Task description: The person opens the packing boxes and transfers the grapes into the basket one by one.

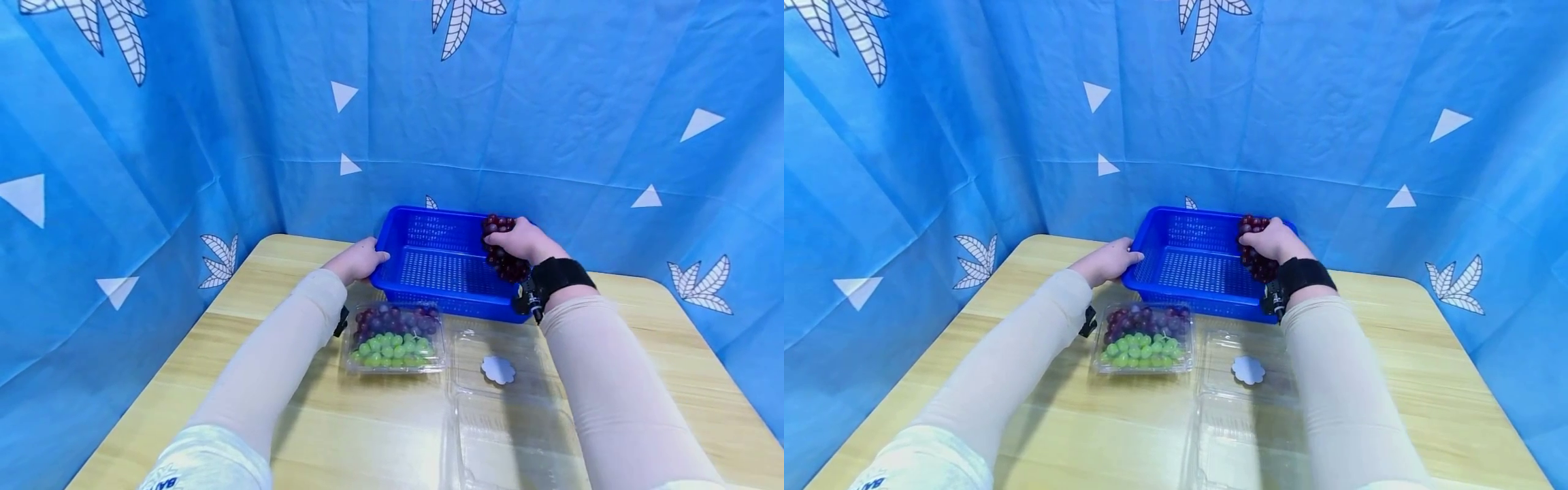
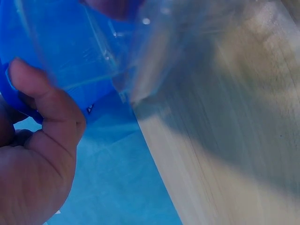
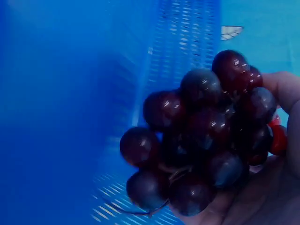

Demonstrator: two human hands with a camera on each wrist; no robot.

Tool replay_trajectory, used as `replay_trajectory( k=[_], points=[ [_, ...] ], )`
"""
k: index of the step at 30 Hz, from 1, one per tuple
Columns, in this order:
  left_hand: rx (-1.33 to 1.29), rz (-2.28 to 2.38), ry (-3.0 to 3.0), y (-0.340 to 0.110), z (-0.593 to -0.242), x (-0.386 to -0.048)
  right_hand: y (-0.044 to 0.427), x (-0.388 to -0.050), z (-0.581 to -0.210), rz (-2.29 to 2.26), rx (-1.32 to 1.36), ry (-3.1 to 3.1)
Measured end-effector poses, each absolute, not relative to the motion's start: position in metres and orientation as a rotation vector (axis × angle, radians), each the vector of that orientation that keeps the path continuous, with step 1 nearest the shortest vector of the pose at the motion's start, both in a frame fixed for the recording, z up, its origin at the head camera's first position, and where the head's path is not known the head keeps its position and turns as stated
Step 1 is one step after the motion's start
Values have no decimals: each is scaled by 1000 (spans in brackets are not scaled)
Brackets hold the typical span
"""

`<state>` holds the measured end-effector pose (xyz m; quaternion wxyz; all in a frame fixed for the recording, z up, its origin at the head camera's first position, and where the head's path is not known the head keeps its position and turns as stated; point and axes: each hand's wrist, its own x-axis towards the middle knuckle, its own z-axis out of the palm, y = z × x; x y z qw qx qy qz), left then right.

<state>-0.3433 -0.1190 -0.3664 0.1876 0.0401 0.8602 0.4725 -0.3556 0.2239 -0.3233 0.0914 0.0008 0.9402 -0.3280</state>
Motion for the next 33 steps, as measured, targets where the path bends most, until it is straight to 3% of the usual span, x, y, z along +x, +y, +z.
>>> replay_trajectory(
  k=[14, 33],
  points=[
    [130, 1301, 2446, -119, -364, -342, 206, -338, -354, -666, 319, 2784],
    [143, 1321, 2401, -121, -368, -346, 203, -337, -371, -415, 242, 2876]
  ],
)
